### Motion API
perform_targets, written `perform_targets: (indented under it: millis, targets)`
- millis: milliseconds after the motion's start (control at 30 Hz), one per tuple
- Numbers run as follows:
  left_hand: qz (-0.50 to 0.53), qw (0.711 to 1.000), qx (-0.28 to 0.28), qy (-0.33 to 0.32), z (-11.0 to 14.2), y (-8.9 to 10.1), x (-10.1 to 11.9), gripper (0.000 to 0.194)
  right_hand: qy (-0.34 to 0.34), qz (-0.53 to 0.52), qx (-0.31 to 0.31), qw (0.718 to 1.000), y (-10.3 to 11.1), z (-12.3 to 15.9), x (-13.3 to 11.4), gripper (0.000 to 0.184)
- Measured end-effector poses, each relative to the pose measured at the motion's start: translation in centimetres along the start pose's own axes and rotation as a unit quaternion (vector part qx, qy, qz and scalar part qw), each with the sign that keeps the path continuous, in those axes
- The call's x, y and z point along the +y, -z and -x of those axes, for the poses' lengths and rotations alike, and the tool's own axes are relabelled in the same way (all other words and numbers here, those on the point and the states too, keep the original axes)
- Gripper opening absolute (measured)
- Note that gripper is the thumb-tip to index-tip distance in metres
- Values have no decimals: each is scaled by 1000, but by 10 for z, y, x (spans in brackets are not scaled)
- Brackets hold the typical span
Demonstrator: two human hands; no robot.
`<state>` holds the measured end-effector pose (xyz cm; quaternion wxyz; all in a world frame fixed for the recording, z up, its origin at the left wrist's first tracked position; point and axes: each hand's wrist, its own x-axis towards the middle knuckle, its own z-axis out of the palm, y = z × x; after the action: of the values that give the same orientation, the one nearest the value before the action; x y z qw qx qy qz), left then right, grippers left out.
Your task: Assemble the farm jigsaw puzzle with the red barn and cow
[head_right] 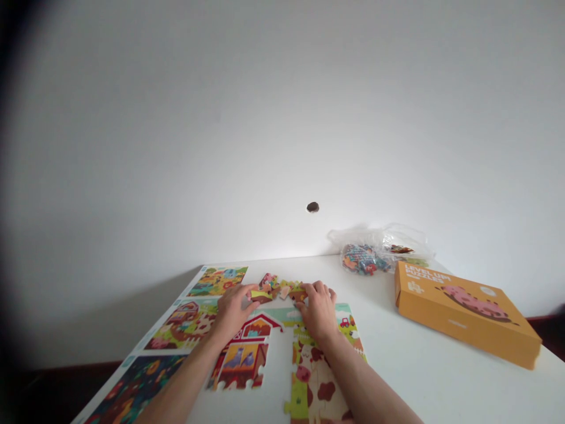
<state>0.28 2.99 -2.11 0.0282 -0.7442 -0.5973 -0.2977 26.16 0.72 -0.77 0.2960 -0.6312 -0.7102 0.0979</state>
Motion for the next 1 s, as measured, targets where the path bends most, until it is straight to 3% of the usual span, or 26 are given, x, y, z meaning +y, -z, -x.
perform_targets:
  millis: [167, 400, 567, 767, 1000]
  targets:
    - [3, 1000, 3, -16, 1, -1, -1, 35, 1, -29, 13, 1000, 0, 1, 0, 15]
    - [42, 997, 45, -54, 0, -2, -6, 20, 7, -45, 27, 999, -1, 1, 1, 15]
    - [6, 996, 85, 13, -1, 0, -7, 18, -20, -16, 46, 999, 0, 0, 2, 16]
    - [-60, 993, 42, 97, 1, 3, -3, 20, -84, 37, 44, 995, 6, 0, 0, 19]
    - [-52, 998, -13, 35, 3, 2, 1, 31, -123, 91, 18, 988, 5, -1, 3, 22]
